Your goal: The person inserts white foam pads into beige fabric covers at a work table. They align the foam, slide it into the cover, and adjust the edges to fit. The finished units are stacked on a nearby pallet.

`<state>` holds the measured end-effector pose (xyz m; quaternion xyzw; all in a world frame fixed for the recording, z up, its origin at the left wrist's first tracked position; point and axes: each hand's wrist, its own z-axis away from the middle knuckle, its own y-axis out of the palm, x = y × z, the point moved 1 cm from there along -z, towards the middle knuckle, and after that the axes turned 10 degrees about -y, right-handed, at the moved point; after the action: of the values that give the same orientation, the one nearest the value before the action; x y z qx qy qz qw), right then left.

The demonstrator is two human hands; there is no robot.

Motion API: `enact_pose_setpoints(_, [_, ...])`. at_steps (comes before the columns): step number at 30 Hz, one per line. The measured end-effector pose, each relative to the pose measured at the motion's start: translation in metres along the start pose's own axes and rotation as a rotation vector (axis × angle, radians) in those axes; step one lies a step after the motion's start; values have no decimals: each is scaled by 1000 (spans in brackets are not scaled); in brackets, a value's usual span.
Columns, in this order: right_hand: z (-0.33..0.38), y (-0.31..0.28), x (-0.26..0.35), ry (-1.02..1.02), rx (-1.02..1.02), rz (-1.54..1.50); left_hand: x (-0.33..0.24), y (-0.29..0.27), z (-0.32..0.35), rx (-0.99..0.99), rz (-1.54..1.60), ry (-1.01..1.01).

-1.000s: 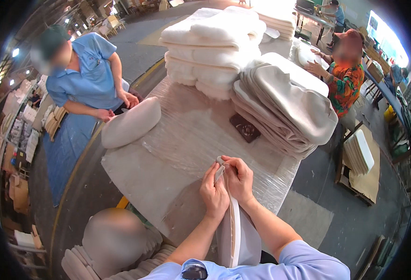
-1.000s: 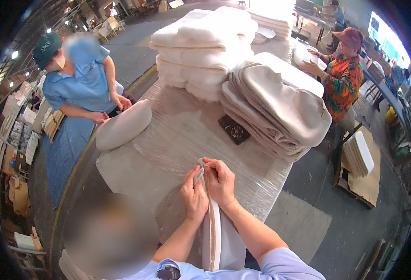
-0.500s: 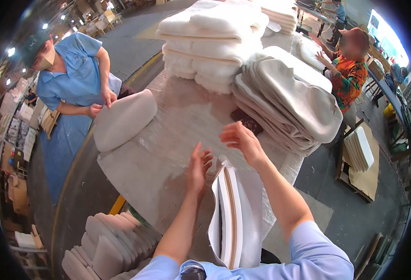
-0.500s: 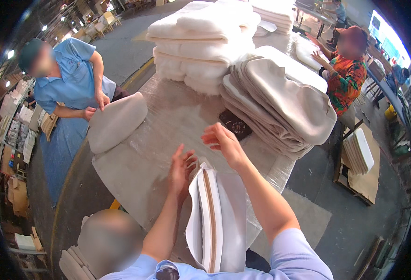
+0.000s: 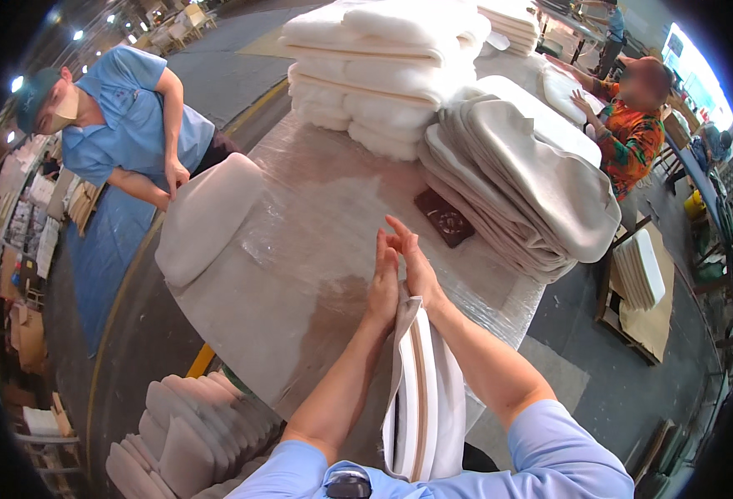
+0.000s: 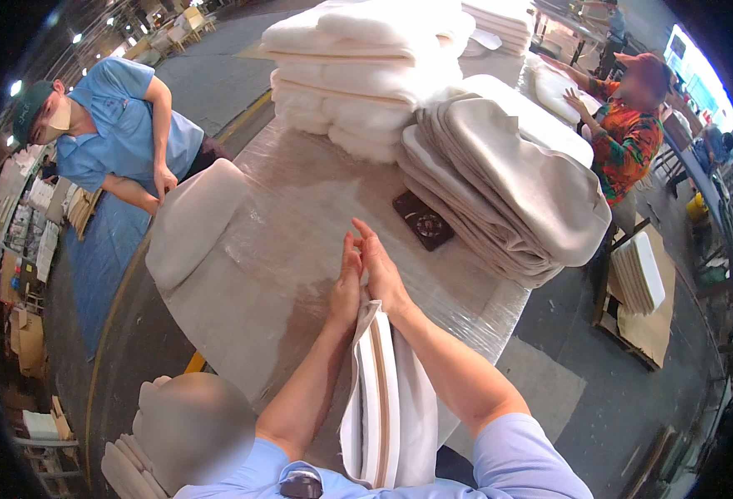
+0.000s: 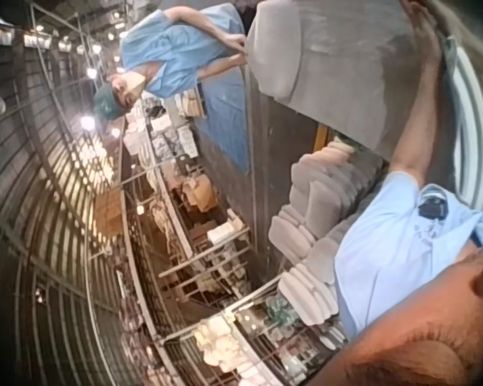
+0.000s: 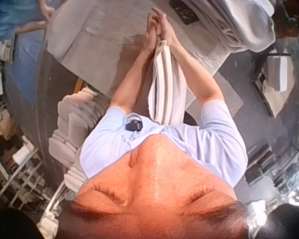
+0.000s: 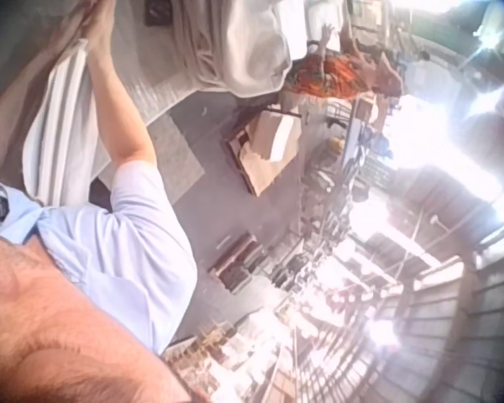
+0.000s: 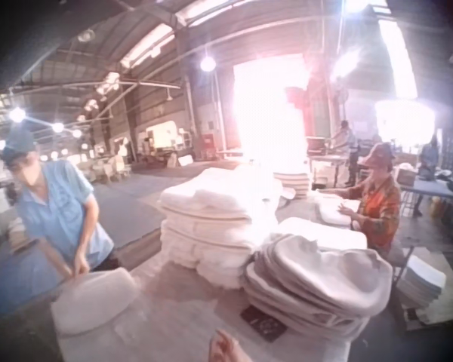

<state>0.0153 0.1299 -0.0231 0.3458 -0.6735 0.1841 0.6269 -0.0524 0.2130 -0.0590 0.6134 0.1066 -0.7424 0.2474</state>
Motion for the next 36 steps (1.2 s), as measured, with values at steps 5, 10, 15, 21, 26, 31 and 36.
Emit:
enact_pose_setpoints(5, [5, -1, -4, -55, -41, 19, -11, 6, 5, 16, -8, -67])
enact_pose_setpoints(10, [6, -2, -9, -59, -66, -95, -27, 14, 9, 4, -27, -125])
enact_pose_setpoints(15, [3, 2, -4, -121, -23, 62, -41, 15, 17, -62, 29, -93])
enact_pose_setpoints(21, [34, -46, 34, -174, 87, 55, -51, 16, 100, 47, -16, 79])
enact_pose_setpoints(26, [74, -48, 71, -250, 226, 101, -69, 26, 146, -20, -236, 148])
enact_pose_setpoints(31, [73, -35, 67, -341, 68, 364, -65, 32, 133, -333, -490, 305])
enact_pose_setpoints(36, [92, -5, 48, -343, -250, 212, -66, 49, 137, -464, -536, 366])
